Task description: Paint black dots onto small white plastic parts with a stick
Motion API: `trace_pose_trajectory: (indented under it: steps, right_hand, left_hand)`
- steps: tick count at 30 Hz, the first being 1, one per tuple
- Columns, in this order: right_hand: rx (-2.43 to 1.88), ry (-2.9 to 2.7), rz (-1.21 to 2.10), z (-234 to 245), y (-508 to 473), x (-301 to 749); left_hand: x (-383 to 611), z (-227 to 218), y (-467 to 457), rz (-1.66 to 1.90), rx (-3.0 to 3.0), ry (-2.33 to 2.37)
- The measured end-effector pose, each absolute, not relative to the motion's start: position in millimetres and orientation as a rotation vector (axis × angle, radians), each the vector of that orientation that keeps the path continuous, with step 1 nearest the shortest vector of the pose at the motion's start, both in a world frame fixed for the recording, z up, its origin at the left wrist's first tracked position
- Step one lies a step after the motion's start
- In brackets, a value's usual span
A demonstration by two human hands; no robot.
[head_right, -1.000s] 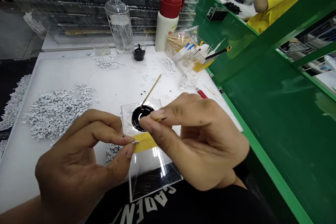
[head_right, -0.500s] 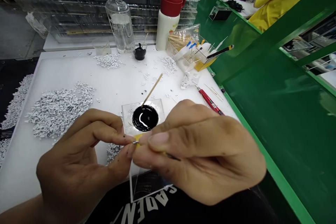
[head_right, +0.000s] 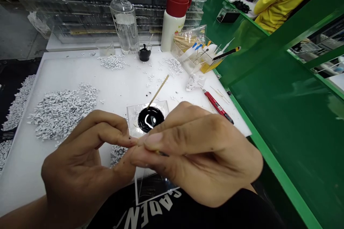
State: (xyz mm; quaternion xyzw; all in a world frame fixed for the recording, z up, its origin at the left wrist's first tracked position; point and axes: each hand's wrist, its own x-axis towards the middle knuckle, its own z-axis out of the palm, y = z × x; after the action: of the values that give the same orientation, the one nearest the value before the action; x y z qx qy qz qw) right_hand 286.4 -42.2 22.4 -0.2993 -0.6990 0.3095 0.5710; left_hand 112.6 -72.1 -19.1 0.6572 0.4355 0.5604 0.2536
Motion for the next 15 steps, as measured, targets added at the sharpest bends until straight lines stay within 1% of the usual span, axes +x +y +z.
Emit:
trace_pose_trajectory:
  steps: [6, 15]
  right_hand:
    - [-0.788, -1.634, 0.743, 18.9, -43.3, 288.3]
    - [-0.786, -1.667, 0.744, 18.6, -45.0, 288.0]
  left_hand:
    - [112.7, -19.1, -72.8, 1.516, 1.784, 1.187]
    - [112.0, -19.6, -72.9, 1.525, 1.801, 1.176]
